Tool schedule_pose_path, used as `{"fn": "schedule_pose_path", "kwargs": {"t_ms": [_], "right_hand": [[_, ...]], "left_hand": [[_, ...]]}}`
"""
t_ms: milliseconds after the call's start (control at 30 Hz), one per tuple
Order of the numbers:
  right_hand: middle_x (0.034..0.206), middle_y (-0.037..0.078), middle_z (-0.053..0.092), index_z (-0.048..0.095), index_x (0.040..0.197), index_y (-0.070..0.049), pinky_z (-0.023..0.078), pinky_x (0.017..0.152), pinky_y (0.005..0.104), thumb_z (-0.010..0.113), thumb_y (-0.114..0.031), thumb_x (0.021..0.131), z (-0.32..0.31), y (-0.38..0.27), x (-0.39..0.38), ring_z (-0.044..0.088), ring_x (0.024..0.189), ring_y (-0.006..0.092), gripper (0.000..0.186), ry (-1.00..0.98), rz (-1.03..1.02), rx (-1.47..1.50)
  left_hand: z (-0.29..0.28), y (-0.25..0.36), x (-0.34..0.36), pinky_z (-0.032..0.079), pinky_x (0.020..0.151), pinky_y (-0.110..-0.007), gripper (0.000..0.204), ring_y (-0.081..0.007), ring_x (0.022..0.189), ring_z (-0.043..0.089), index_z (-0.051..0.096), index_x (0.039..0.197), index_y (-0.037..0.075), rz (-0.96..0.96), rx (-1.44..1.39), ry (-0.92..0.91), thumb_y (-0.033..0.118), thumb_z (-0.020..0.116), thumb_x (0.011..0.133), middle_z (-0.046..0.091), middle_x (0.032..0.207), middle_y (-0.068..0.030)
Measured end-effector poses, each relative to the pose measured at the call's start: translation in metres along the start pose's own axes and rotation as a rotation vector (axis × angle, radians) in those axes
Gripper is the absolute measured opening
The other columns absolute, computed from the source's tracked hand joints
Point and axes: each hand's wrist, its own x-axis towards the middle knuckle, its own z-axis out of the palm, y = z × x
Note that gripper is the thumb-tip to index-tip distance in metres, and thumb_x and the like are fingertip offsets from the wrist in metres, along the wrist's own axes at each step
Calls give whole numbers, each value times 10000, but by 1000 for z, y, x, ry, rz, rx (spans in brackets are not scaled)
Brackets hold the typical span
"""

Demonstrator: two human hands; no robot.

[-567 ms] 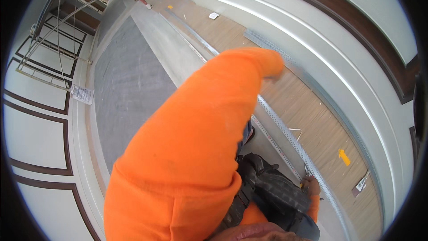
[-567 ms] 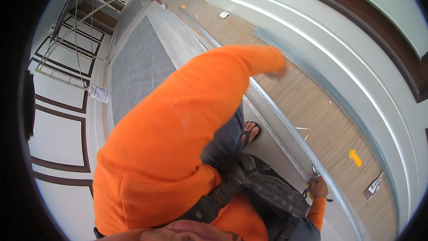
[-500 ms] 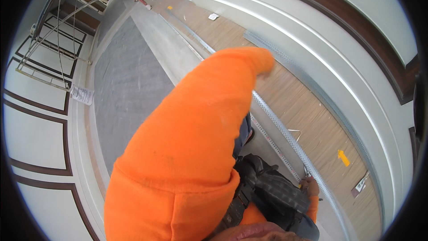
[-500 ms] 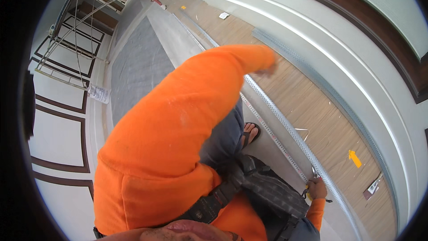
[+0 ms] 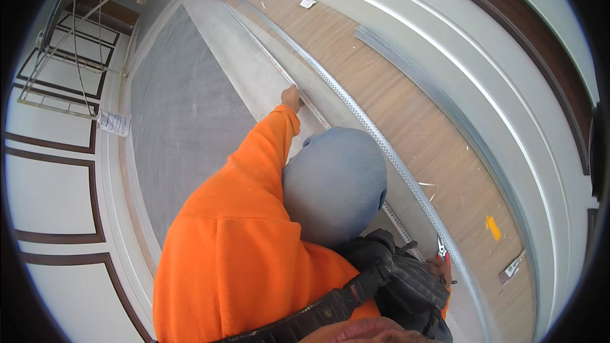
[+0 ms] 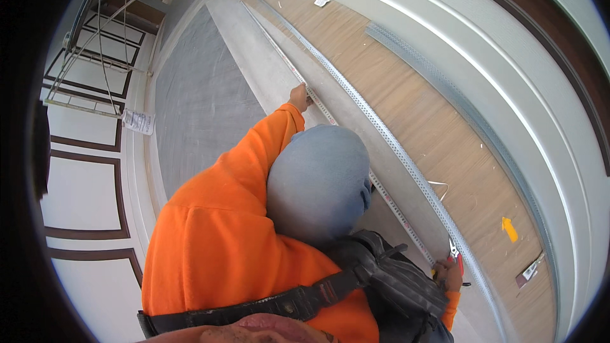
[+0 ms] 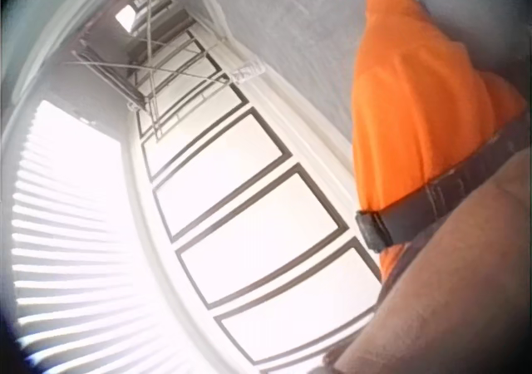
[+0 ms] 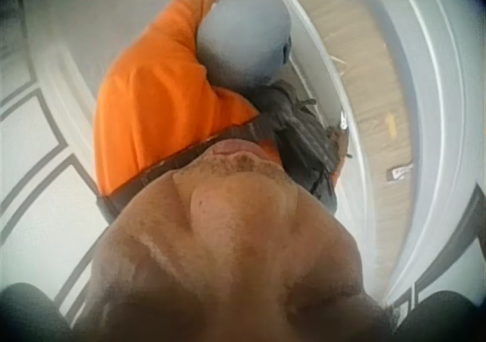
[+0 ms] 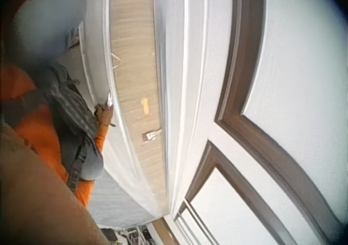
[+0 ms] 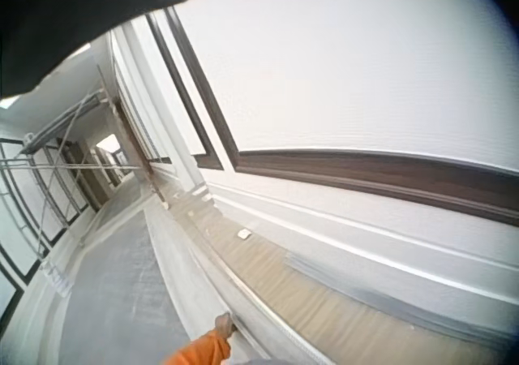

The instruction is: The person measures a perforated metal strip on the floor using a tape measure, marks it, and cuts it to length with pliers. The person then picks up the cut strip and moves it toward a nearby scaffold.

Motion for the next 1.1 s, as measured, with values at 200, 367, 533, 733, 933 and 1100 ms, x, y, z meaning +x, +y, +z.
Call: {"fn": "schedule_pose_path", "kwargs": {"t_ms": [200, 367, 533, 733, 933, 1100], "right_hand": [[973, 171, 740, 802, 1034, -85, 530, 883, 374, 690, -290, 832, 0, -15, -5, 707, 959, 305, 309, 24, 47, -40], [958, 158, 739, 800, 1049, -90, 528, 865, 372, 683, -293, 840, 2, -16, -5, 708, 937, 287, 313, 89, 79, 30], [963, 157, 742, 802, 1043, -92, 531, 859, 368, 682, -296, 840, -1, -22, -5, 713, 932, 287, 312, 42, 80, 47], [981, 150, 749, 801, 1055, -98, 533, 867, 365, 709, -267, 837, 8, -5, -3, 714, 954, 276, 291, 61, 28, -37], [1011, 162, 745, 805, 1018, -92, 532, 895, 378, 707, -259, 833, 11, 13, -4, 714, 985, 309, 267, 114, 129, -20], [1007, 169, 737, 801, 1002, -72, 528, 893, 373, 721, -237, 821, -3, 1, -16, 712, 976, 314, 257, 182, 133, 60]], "left_hand": [[32, 23, 20, 557, 656, -427, 253, -259, 727, 668, 611, 1184, -13, 190, -177, 42, 107, 503, 989, 688, 924, -135], [58, 40, 12, 545, 658, -395, 231, -232, 729, 670, 623, 1183, 19, 107, -178, -19, 114, 499, 1013, 699, 930, -98], [64, 42, 12, 562, 704, -416, 230, -233, 784, 676, 626, 1172, 26, 68, -171, -26, 142, 487, 1030, 701, 964, -95], [56, 33, 10, 569, 752, -425, 260, -239, 825, 671, 604, 1210, 31, 3, -121, -88, 157, 439, 1053, 681, 974, -89], [71, 28, -5, 550, 762, -424, 249, -240, 857, 669, 566, 1235, 52, -56, -177, -142, 162, 429, 1058, 680, 991, -87], [63, 28, -3, 540, 808, -458, 222, -262, 875, 667, 552, 1191, 71, -98, -157, -230, 167, 400, 1060, 675, 990, -92]]}}
